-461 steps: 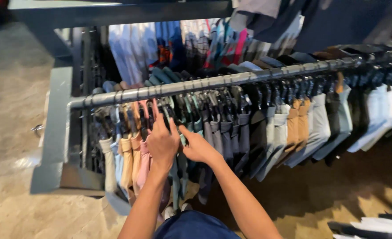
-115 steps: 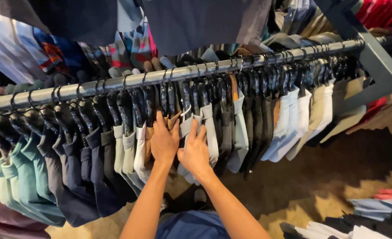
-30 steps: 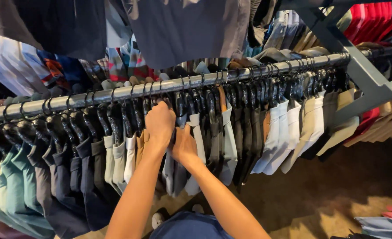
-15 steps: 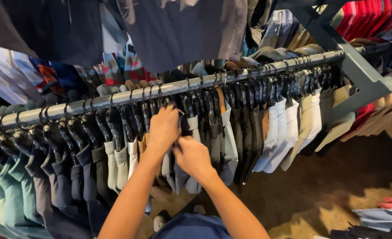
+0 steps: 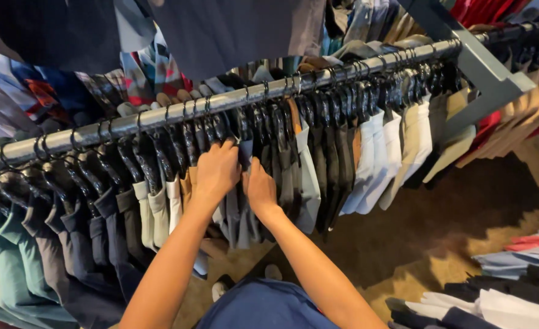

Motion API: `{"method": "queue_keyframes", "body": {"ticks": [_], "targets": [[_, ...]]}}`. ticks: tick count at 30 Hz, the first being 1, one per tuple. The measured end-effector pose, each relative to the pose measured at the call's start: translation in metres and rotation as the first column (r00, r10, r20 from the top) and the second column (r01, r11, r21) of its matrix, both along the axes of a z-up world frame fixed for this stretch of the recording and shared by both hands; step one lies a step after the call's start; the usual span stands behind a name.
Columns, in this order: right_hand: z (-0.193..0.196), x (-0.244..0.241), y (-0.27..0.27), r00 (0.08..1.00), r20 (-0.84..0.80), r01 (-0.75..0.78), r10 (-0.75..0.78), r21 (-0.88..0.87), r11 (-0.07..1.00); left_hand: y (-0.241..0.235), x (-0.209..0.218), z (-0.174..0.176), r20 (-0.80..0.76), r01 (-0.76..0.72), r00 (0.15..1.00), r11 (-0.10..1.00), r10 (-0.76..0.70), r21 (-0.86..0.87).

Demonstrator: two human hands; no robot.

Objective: Browsing and organizing shirts on a clothing rack in a retail store environment.

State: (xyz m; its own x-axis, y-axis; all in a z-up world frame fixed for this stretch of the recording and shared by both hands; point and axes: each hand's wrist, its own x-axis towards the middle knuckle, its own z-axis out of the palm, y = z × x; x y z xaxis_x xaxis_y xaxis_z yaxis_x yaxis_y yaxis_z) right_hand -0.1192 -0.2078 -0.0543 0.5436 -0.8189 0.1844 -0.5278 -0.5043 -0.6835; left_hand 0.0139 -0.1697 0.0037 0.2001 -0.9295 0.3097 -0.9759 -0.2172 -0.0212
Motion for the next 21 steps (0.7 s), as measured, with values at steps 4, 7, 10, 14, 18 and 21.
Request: {"method": "queue_keyframes", "body": {"ticks": [4,7,10,14,18,21], "targets": [[0.008,-0.004,0.010,0.998,-0.055,-0.009,0.004,-0.085,0.996,0.006,-0.004,0.001,0.017,-0.009,1.000,1.000,0.009,-0.008],[0.015,-0.008,0.017,0.987,-0.157,-0.012,-0.035,-0.290,0.957,0.015,-0.002,0.007,-0.009,0.012,1.000,0.998,-0.013,-0.055],[0.041,-0.021,0.015,0.945,-0.301,-0.045,0.131,0.276,0.960,0.019,0.005,0.000,-0.009,0.021,1.000,0.998,-0.022,-0.063],[0.044,-0.050,0.013,0.995,0.086,-0.074,0.051,0.284,0.956,0.024,0.001,0.008,-0.066,0.050,0.996,0.992,-0.058,-0.114],[0.089,-0.080,-0.005,0.867,0.454,0.388,-0.204,-0.360,0.848,0.031,-0.043,0.026,0.047,0.058,0.998,0.834,-0.038,-0.549],[0.074,-0.102,-0.040,0.932,0.153,0.352,-0.328,-0.176,0.919,0.018,-0.086,-0.022,-0.046,0.204,0.956,0.767,-0.291,-0.608]]}}
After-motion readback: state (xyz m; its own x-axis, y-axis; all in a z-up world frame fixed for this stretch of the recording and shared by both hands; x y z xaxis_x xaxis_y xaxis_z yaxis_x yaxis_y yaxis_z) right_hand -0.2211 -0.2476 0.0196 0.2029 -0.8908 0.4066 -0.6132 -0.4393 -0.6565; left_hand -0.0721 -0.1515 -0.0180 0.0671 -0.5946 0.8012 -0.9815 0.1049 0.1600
